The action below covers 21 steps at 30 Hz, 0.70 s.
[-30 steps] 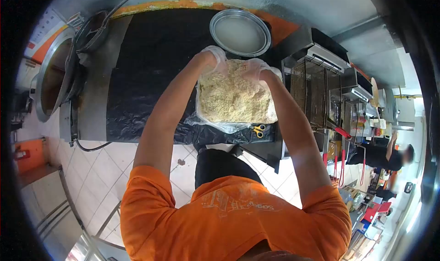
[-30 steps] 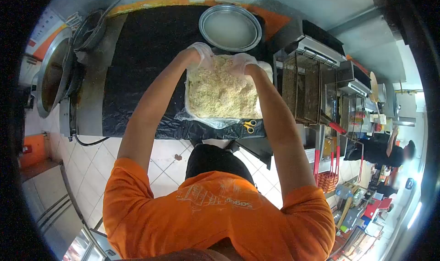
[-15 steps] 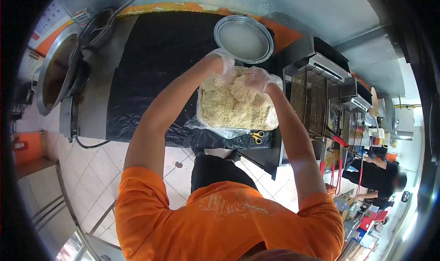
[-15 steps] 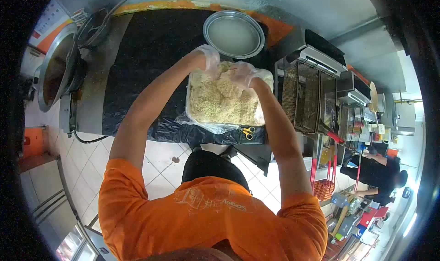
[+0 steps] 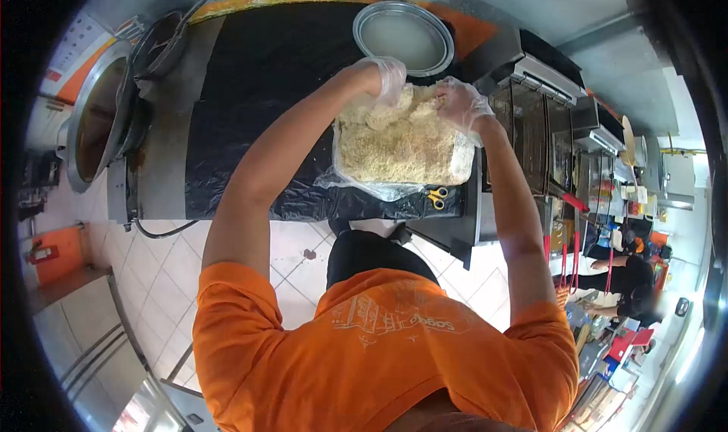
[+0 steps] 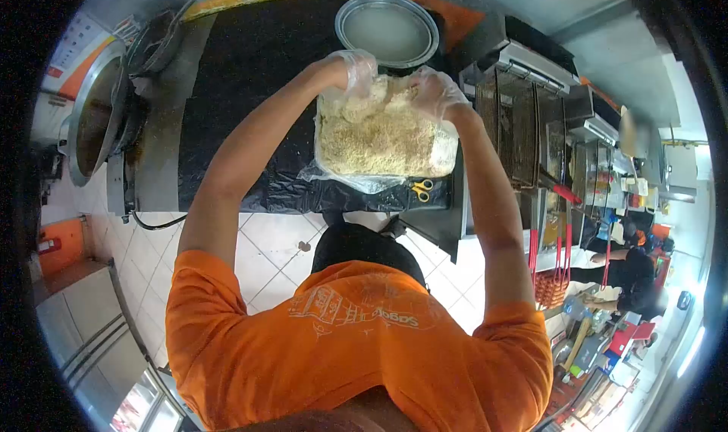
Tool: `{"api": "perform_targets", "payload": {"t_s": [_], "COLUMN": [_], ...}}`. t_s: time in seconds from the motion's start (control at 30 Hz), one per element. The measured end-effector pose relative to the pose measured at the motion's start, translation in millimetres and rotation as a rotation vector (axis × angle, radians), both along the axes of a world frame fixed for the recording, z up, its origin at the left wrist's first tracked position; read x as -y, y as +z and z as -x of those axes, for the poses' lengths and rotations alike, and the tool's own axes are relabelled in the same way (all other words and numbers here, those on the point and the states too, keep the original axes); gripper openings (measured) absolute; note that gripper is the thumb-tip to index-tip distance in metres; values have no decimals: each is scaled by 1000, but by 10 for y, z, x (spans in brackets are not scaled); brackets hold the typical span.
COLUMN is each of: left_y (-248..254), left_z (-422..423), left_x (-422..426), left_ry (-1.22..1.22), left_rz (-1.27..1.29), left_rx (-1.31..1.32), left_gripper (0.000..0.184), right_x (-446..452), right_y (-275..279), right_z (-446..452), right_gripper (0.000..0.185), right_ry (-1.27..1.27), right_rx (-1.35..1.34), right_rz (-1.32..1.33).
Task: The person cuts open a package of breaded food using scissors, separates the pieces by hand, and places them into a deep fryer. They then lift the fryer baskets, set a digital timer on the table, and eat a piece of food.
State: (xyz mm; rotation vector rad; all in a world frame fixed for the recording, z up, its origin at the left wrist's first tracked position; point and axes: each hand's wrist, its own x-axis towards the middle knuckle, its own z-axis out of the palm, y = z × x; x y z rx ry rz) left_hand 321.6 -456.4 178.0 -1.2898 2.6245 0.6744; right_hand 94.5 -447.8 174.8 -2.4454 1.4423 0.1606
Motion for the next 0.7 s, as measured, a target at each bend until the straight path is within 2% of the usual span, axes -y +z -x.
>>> {"api": "perform_targets", "payload": {"t_s": [0.1,0.17,0.2,0.23,0.3,0.37,0.4,0.43,0.47,0.5,0.53,0.57,0.63,0.67,0.7], "left_y": [-47,-156,143,216,302,402,502,247,18,191,199,430,820,926,976], "left_z": [-23,17,53,53,61,156,285,257,191,317,294,453,720,881,922], "left_x": [111,187,58,51,71,109,105,177,282,199,151,85,-32,-13,0], "left_ry": [20,-25,20,8,19,113,76,79,78,-68,-59,-72,0,-25,9], "left_rz": [53,129,96,90,191,113,42,89,142,180,282,181,149,197,266], "left_rx": [-20,-30,30,35,-148,-6,197,70,-62,97,-77,116,202,241,55], "left_gripper": [24,24,25,25,33,43,43,37,32,28,28,30,47,52,54], "right_x": [-38,-79,-146,-177,-16,150,81,30,-78,-169,-195,-221,-492,-403,-305], "right_y": [-65,-6,59,79,-129,-428,-336,-123,63,240,343,456,1091,1121,1134], "right_z": [55,85,69,74,216,480,505,452,410,399,488,625,767,1029,1317], "right_gripper": [39,38,38,37,38,39,38,36,36,37,38,39,34,28,28], "right_ry": [1,-41,-83,-124,-95,-227,-116,-7,-39,-81,-8,61,-195,191,606], "right_rx": [101,118,141,168,167,419,306,188,134,75,72,58,11,-405,-811], "right_rz": [92,56,24,0,62,-170,-81,10,13,22,118,208,122,407,661]}}
